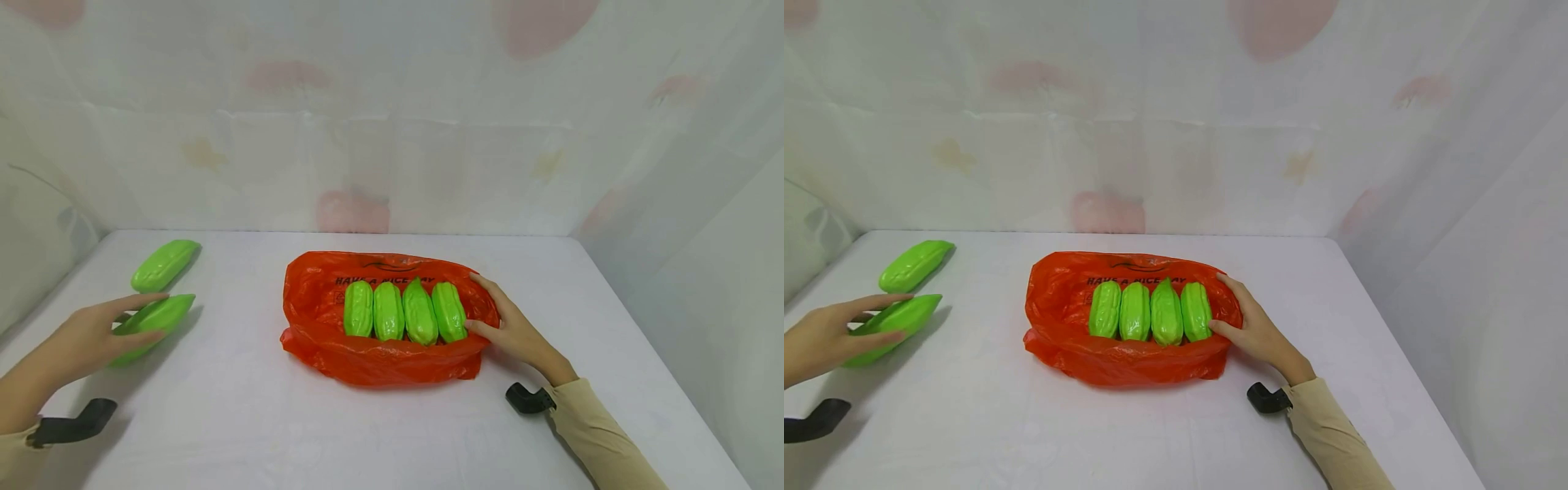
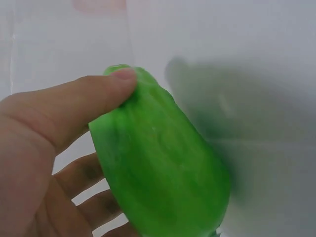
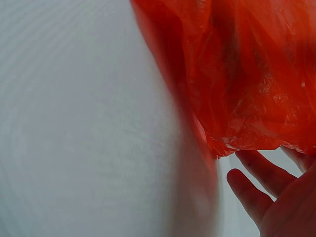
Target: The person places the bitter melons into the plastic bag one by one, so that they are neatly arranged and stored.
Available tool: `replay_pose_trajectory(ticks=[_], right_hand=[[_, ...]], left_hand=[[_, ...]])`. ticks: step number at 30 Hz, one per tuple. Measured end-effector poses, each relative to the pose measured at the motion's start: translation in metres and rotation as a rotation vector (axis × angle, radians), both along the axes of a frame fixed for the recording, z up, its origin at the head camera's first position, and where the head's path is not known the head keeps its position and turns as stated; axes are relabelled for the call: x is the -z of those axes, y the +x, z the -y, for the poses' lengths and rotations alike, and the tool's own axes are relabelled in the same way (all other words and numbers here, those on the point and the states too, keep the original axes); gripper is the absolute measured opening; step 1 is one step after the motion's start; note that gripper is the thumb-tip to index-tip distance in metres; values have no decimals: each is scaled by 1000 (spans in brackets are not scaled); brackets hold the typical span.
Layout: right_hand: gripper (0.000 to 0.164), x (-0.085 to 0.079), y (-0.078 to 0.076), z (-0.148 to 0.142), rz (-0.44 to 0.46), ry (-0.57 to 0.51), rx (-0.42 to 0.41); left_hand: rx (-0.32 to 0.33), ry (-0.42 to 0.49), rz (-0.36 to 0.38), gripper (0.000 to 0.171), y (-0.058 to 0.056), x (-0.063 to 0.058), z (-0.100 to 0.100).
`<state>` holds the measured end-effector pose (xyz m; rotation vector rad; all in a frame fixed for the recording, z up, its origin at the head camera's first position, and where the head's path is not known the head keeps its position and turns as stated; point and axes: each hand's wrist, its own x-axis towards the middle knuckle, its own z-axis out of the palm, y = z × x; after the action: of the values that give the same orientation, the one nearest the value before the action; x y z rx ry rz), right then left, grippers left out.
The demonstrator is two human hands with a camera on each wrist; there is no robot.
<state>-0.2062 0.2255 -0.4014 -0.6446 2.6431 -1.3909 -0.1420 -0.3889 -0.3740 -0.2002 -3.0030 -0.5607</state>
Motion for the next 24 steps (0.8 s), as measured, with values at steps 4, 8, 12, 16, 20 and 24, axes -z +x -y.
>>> replay_pose_trajectory(ticks=[4, 8, 12, 16, 20, 24], right_hand=[[76, -1, 1, 0, 6, -4, 5], [76, -1, 1, 0, 2, -8, 2], [75, -1, 0, 0, -8, -4, -3], [74, -1, 0, 0, -12, -2, -7], [74, -2, 1, 0, -11, -3, -10], [74, -2, 0, 0, -12, 1, -9]], left_hand=[[3, 5, 0, 66, -2, -4, -7], [17, 15, -3, 66, -3, -8, -17], [20, 22, 3, 66, -4, -12, -26], [28, 35, 30, 67, -4, -16, -34], [37, 63, 22, 65, -4, -19, -41], [41, 84, 13, 64, -3, -22, -47]])
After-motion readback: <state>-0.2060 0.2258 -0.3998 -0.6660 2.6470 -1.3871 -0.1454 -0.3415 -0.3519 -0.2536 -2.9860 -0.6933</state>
